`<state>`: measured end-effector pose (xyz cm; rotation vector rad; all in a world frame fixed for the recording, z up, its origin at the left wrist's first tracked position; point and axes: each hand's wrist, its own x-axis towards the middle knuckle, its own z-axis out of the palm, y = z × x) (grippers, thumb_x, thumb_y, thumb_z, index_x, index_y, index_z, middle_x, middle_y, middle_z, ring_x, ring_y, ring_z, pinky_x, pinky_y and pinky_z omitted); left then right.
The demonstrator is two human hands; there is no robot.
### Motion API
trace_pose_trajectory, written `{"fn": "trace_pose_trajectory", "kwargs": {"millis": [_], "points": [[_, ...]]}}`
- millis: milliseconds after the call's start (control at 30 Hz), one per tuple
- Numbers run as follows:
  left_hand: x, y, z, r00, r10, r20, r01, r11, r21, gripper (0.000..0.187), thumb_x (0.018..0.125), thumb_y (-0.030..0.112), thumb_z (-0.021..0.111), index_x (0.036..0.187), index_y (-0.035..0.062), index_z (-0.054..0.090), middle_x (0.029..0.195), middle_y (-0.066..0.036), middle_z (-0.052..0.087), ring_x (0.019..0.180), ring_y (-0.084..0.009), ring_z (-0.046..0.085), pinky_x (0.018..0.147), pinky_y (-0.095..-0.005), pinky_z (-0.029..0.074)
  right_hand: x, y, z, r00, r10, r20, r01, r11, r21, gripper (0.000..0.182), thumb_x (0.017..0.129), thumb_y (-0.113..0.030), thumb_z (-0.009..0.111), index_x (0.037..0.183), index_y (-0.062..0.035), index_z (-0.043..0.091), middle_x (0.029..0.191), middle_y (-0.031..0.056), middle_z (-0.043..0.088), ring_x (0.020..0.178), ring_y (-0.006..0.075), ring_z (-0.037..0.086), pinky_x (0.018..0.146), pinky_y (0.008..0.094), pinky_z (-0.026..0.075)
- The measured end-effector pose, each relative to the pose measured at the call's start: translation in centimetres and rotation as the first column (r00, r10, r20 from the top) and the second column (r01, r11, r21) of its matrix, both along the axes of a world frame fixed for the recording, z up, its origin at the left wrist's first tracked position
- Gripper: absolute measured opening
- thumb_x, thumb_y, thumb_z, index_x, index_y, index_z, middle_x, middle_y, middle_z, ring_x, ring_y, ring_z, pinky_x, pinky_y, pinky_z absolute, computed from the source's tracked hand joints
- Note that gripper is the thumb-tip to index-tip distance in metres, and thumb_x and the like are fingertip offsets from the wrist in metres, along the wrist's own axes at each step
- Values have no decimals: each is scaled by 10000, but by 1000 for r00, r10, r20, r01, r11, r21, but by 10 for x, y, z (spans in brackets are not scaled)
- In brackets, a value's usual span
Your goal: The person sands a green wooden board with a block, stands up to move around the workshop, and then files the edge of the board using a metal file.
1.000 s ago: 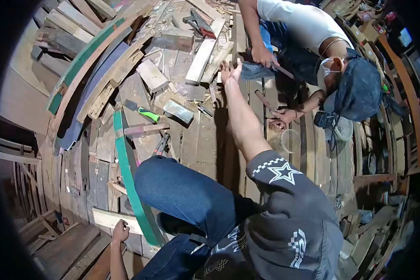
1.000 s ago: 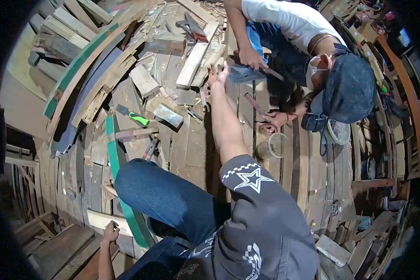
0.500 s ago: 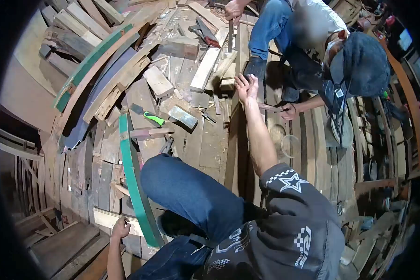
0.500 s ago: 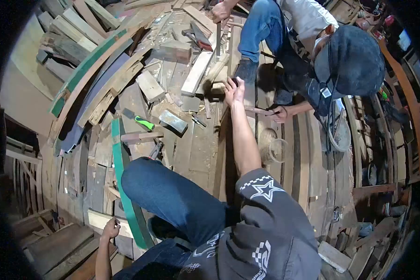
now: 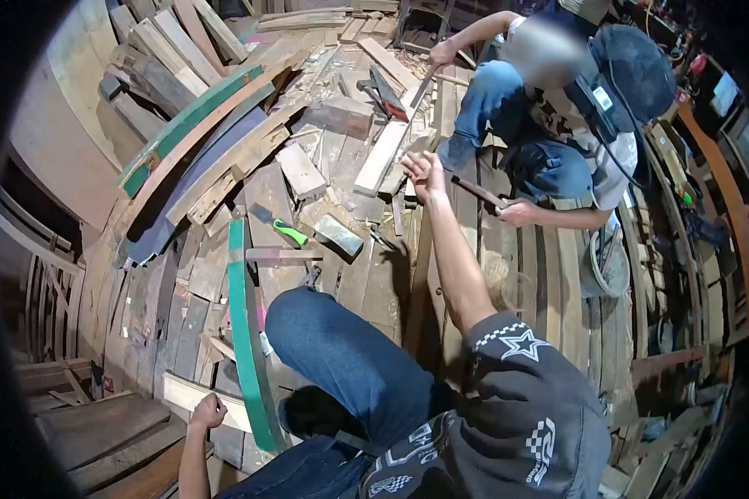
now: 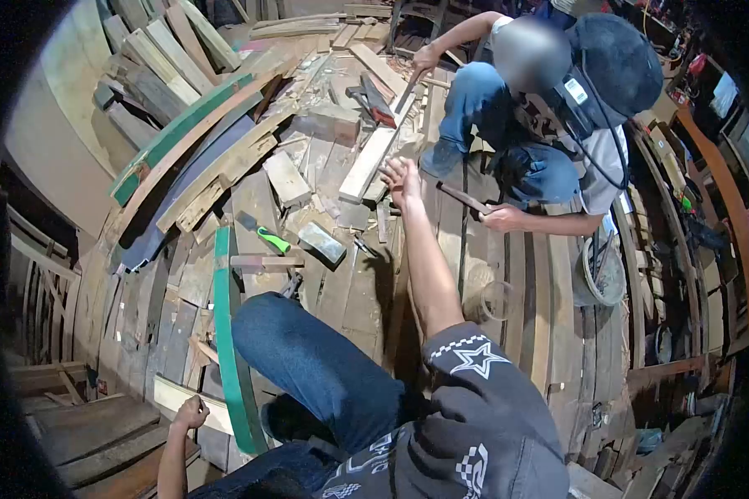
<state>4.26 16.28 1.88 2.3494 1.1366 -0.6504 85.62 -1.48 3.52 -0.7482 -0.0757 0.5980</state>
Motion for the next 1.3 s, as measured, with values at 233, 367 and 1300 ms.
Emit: {"fn": "trace_pose_trajectory", "kwargs": {"millis": [233, 367, 1300], "points": [[-4, 5, -3, 996, -22, 89, 23, 1000, -8, 241, 818, 222, 636, 900, -3, 605, 924, -236, 672, 917, -416, 649, 809, -479, 524, -22, 8, -10, 997, 70, -20, -72, 992, -103, 563, 907, -362, 523, 1364, -46, 429, 1284, 167, 615, 1031, 305, 653, 832, 390, 497], [-10, 8, -14, 984, -1, 177, 4, 1000, -15, 213, 821, 199, 626, 883, -4, 613, 910, -231, 676, 904, -412, 652, 795, -472, 526, -39, 10, -8, 996, 87, -36, -91, 988, -121, 528, 901, -337, 541, 1335, -75, 394, 1258, 181, 626, 1001, 313, 665, 814, 384, 492], [-10, 0, -9, 1000, -8, -13, 7, 999, -33, 313, 872, 271, 512, 902, 3, 671, 995, -250, 684, 986, -412, 645, 879, -460, 511, -65, -1, -25, 973, 230, 4, -208, 887, -412, 385, 947, -295, 497, 1197, -7, 450, 1139, 264, 645, 649, 243, 652, 634, 364, 512]]}}
